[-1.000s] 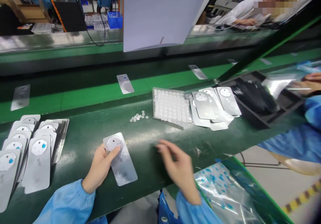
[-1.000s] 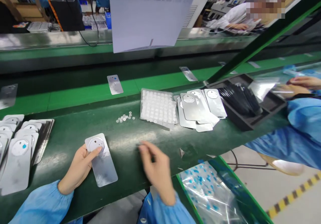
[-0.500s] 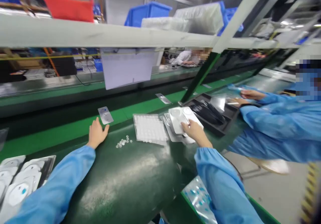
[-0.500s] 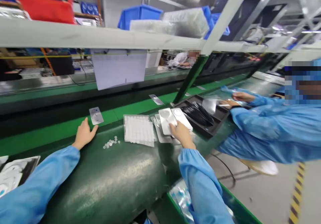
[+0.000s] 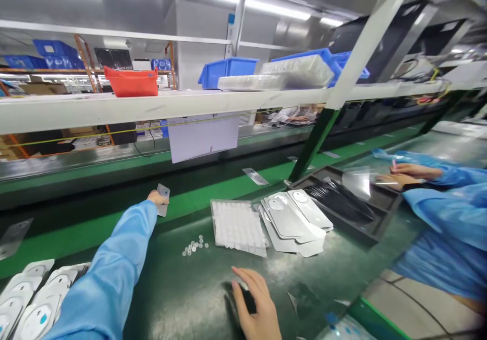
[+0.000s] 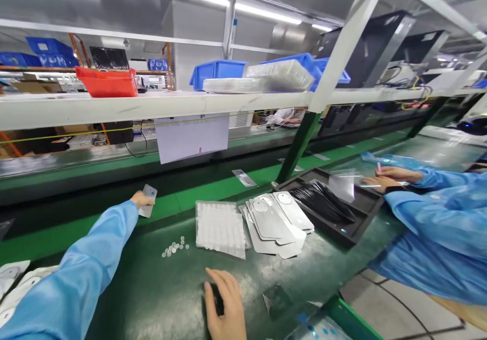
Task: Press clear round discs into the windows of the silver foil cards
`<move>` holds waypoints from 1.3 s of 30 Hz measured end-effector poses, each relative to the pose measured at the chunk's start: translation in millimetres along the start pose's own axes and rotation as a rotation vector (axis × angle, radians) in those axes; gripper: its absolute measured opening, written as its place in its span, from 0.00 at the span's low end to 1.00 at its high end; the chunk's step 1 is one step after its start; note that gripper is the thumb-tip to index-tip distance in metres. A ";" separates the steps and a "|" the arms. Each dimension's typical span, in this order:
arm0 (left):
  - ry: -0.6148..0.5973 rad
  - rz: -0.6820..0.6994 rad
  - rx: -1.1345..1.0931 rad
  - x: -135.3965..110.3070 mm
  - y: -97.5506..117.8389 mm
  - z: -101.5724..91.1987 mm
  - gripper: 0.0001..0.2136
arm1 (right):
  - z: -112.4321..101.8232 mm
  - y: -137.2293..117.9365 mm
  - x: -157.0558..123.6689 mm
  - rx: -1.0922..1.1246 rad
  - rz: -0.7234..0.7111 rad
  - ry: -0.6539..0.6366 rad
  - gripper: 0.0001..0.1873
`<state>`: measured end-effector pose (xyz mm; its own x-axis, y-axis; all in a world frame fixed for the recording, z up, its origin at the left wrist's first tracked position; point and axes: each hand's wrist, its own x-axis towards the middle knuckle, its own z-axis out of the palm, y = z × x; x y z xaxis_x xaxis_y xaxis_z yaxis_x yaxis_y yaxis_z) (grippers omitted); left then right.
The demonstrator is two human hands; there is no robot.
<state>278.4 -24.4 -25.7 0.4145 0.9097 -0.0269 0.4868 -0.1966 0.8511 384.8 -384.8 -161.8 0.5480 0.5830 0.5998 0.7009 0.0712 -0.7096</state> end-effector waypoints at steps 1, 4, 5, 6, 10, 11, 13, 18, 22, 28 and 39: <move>-0.025 -0.002 -0.054 -7.9 1.8 -1.7 0.17 | 3.6 -6.2 -0.4 0.065 0.062 -0.044 0.15; -0.123 -0.002 -0.227 -63.9 -14.0 10.0 0.19 | 20.9 -31.8 1.5 0.326 0.314 -0.260 0.24; -0.154 -0.016 -0.282 -92.4 -25.7 17.1 0.21 | 28.8 -42.9 2.1 0.428 0.388 -0.342 0.28; -0.181 -0.038 -0.327 -123.7 -38.6 24.0 0.23 | 37.5 -54.7 2.2 0.529 0.444 -0.426 0.30; -0.269 -0.297 -0.725 -230.3 -72.0 33.7 0.23 | 67.5 -94.4 -9.0 0.715 0.535 -0.704 0.31; -0.239 -0.350 -0.816 -243.3 -74.3 31.8 0.22 | 71.3 -100.4 -14.5 0.696 0.544 -0.759 0.30; -0.143 -0.417 -0.935 -252.6 -77.0 25.3 0.21 | 73.4 -107.1 -25.6 0.624 0.553 -0.833 0.29; -0.063 -0.515 -1.002 -247.3 -85.5 16.8 0.15 | 63.4 -107.2 -37.4 0.468 0.460 -0.893 0.25; -0.112 -0.487 -0.961 -252.0 -88.2 23.5 0.15 | 58.5 -105.3 -25.8 0.341 0.278 -0.546 0.14; -0.131 -0.299 -0.840 -258.2 -88.6 23.1 0.14 | 69.8 -100.9 2.6 0.120 -0.138 -0.405 0.14; -0.163 -0.341 -0.875 -263.2 -102.7 22.6 0.15 | 75.7 -95.0 2.3 0.021 -0.241 -0.434 0.13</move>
<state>136.8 -251.9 -117.8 0.4904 0.7925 -0.3625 -0.1200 0.4734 0.8726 284.9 -329.0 -121.0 0.1273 0.8308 0.5419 0.7726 0.2595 -0.5794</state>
